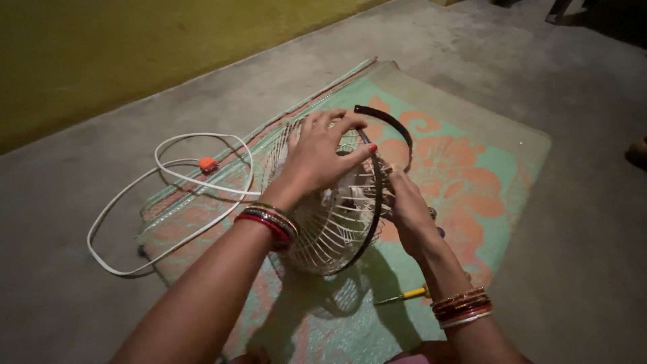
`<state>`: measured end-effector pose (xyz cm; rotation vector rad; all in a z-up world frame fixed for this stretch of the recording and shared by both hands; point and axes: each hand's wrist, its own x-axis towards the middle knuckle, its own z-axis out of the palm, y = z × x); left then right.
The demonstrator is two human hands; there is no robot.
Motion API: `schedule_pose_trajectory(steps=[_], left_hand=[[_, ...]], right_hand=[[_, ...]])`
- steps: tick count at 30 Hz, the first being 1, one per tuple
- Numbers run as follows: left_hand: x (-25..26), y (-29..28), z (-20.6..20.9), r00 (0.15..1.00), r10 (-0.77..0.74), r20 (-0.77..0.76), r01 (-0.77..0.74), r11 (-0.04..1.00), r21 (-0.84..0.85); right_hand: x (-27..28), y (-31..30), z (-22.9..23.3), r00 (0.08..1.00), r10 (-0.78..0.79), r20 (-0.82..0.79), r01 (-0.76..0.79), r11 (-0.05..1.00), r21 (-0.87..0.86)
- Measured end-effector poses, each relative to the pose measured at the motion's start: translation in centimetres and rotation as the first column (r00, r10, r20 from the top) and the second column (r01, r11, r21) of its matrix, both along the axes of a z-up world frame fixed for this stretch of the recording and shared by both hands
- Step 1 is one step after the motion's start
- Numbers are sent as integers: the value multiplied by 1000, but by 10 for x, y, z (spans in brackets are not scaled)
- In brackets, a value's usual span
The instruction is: The person disassembles a small electric fan by hand, removing the front grille, a black plastic ring, and several small fasteners. The person then uses a screwdriver to loosen a screw on the fan housing.
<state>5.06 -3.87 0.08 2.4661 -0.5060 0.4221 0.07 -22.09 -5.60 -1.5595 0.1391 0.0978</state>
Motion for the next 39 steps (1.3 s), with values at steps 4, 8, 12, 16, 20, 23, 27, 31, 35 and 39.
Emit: schedule_pose_trajectory(steps=[4, 8, 12, 16, 20, 23, 27, 31, 35, 39], left_hand=[[8, -1, -2, 996, -40, -80, 40, 999, -4], [17, -10, -7, 993, -46, -110, 49, 999, 21], [21, -14, -14, 991, -45, -125, 47, 999, 15], [22, -16, -19, 981, -32, -192, 32, 999, 1], [20, -14, -21, 979, -49, -196, 40, 998, -53], [20, -14, -22, 982, -58, -179, 52, 998, -40], [22, -14, -27, 985, -76, -155, 72, 997, -35], [23, -10, -32, 986, -65, -156, 61, 998, -32], [20, -2, -35, 975, -50, -216, 46, 999, -25], [21, 1, -38, 978, -77, -196, 72, 997, -31]], right_hand=[[2, -11, -8, 993, -65, -96, 72, 995, 66], [5, -18, -17, 990, -80, -112, 94, 987, 129], [6, -22, -20, 992, -59, -113, 79, 979, 187], [6, -24, -21, 993, -53, -103, 66, 989, 129], [7, -26, -20, 992, -65, -106, 81, 986, 146], [7, -28, -19, 994, -57, -97, 72, 984, 165], [7, -28, -16, 992, -58, -108, 68, 993, 95], [6, -29, -16, 992, -52, -112, 64, 993, 101], [10, -31, -22, 988, -85, -130, 100, 989, 109], [17, -35, -34, 990, -92, -103, 108, 981, 163]])
